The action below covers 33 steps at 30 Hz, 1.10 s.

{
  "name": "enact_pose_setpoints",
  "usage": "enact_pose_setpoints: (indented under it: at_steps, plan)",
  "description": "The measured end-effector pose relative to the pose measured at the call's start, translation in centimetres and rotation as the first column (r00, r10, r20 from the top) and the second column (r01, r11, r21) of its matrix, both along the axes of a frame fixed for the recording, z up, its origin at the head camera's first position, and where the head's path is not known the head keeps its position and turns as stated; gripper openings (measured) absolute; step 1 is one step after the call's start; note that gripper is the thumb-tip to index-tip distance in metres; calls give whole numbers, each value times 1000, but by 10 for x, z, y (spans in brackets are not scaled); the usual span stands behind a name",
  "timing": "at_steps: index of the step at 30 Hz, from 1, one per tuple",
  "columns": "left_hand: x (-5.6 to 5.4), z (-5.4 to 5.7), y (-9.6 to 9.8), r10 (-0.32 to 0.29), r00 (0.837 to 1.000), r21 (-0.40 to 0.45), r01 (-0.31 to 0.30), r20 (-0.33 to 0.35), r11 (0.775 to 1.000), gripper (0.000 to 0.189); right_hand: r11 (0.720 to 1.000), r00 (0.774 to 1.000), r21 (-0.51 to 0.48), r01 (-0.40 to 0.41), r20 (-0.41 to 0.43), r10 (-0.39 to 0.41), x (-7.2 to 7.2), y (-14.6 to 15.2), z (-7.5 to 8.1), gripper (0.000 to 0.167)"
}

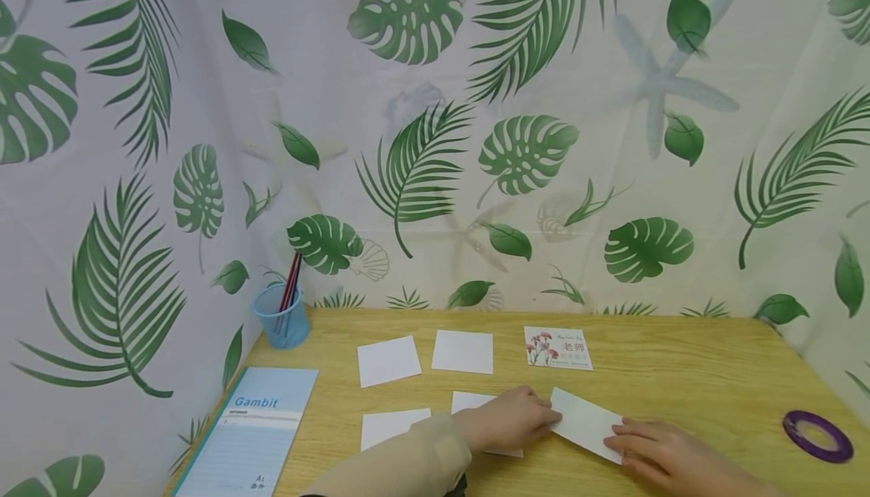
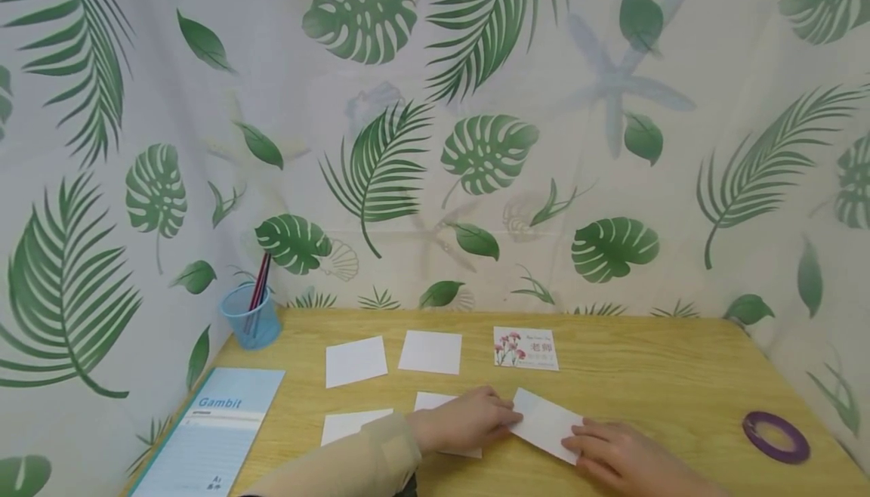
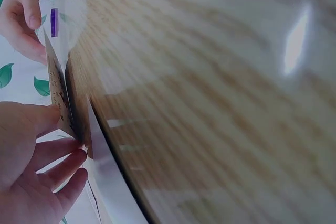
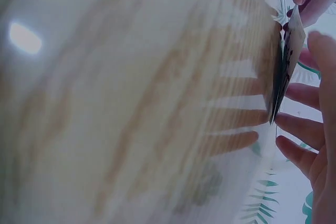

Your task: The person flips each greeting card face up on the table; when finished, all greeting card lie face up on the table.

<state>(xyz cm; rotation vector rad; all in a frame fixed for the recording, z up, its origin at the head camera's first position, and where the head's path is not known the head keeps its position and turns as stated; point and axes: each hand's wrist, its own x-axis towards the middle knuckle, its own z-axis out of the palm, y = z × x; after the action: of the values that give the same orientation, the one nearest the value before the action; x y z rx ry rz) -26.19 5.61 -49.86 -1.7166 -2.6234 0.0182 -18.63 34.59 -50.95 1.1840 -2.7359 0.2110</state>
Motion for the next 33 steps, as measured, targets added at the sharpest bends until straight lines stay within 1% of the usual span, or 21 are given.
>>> enact_pose_setpoints:
  at_steps: [3,5,8,10,13,17,19,22,24,27,29,31,33]
  plan:
    - [2,2,-2,5,1000,12,-5,11,1000,32,1000,999,-10,19,37,-19,-1,0,-1,35]
    - [2,4,-3,14,999,21,-15,31,1000,32,1000,1000,-30,8,21,-8,-2,0,-1,35]
    - [3,5,-3,26,997,39,-29,68,999,33,997,999,-73,-18,-28,16,-2,2,-2,34]
    - [2,5,-4,25,995,60,-31,93,998,32,994,999,-108,-16,-45,11,-2,3,-2,33]
    - [0,3,-3,11,992,103,-24,128,994,32,988,999,-152,33,-15,-36,0,2,0,31]
    - [-2,1,-3,-5,984,161,-24,178,987,32,976,995,-198,93,-10,-97,1,0,3,34]
    - [-2,1,-4,-4,978,179,-34,207,983,33,971,993,-219,94,-49,-108,1,-2,3,38]
    - [-2,1,-4,1,967,192,-52,256,980,34,962,983,-262,76,-140,-116,1,-4,2,43]
    - [-2,2,-5,11,965,190,-62,263,980,34,953,973,-296,62,-195,-124,0,-6,1,45]
    - [-1,2,-5,25,966,194,-77,259,978,34,940,955,-339,36,-266,-132,-2,-8,0,47]
    - [-1,2,-6,44,971,203,-93,235,975,32,935,949,-354,23,-286,-132,-3,-9,-1,49]
    - [0,2,-6,62,972,220,-113,225,969,29,934,944,-358,13,-304,-130,-4,-9,-2,50]
    - [1,2,-6,79,973,239,-132,217,962,26,933,941,-359,5,-315,-127,-4,-9,-2,47]
